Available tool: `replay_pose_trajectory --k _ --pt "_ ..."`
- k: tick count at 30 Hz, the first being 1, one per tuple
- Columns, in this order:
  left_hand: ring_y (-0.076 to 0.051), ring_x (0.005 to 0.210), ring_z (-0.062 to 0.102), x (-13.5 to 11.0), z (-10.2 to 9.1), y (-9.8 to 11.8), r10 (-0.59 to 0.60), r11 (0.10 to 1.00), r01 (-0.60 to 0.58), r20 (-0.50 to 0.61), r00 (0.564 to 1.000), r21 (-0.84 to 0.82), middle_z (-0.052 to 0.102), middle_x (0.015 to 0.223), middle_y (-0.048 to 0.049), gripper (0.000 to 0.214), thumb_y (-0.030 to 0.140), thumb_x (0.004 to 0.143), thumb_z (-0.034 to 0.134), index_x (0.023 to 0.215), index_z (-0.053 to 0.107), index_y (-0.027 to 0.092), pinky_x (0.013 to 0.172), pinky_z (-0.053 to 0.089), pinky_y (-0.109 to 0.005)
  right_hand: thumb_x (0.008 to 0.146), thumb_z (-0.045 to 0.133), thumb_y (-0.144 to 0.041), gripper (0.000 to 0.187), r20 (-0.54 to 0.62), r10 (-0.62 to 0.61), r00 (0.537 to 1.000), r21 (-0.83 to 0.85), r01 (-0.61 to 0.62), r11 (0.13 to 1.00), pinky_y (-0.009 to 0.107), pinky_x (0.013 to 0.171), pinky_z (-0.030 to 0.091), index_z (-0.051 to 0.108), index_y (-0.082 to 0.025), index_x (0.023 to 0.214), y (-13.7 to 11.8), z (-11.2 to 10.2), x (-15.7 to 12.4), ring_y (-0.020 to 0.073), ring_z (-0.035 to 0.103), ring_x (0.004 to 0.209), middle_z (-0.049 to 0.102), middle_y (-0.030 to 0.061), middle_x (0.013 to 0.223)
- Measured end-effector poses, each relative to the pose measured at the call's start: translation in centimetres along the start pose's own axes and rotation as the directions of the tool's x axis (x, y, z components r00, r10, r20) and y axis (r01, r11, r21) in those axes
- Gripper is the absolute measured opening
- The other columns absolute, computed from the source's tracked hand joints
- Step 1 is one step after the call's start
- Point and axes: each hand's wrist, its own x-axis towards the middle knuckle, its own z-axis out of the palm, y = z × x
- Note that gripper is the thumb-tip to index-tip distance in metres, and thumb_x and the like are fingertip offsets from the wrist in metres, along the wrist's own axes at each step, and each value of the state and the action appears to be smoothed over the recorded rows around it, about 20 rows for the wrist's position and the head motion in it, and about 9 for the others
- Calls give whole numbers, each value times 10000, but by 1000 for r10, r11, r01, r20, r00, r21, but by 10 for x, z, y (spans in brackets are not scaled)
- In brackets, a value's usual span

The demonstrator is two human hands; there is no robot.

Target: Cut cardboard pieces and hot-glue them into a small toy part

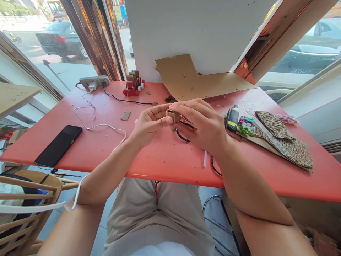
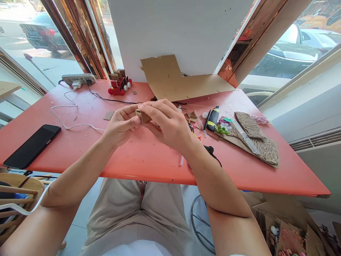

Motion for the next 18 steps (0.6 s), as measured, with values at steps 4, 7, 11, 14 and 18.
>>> replay_pose_trajectory --k 4,7,11,14,18 --pt "-152 719 763 0 2 0 -3 999 3 -8 1000 -47 695 605 62 553 542 513 1125 921 883 258 802 681 -309 1073 687 -243 382 -12 -40 999 -36 40 999 500 990 688 701 -319 1447 1 0 -1 300 811 1144 849 104 1282" --pt "-122 703 763 -2 3 -1 -10 996 8 -12 1000 -85 752 677 56 530 523 551 1120 938 879 254 795 681 -282 1075 689 -239 377 -39 -81 996 -76 78 994 487 949 695 687 -307 1446 -1 2 0 294 810 1108 851 106 1257" --pt "-122 731 778 -3 4 -2 18 997 -19 -3 1000 -75 816 792 29 539 532 589 1107 970 859 241 777 672 -273 1088 691 -261 341 -70 -103 992 -119 94 988 489 917 690 691 -295 1426 -3 5 1 292 809 1086 853 102 1232" --pt "-136 713 775 -3 4 -3 65 997 -65 12 998 -40 821 809 18 554 569 631 1081 1002 839 236 764 673 -298 1083 700 -236 372 -115 -130 985 -134 114 984 489 903 689 678 -299 1449 -5 9 2 294 816 1076 859 95 1220" --pt "-152 726 779 -3 4 -5 102 995 -102 1 995 17 850 915 -10 624 628 629 1062 1041 811 232 742 673 -313 1068 697 -152 366 -233 -199 952 -142 169 975 428 865 692 686 -259 1418 -7 14 7 260 822 1026 869 81 1144"
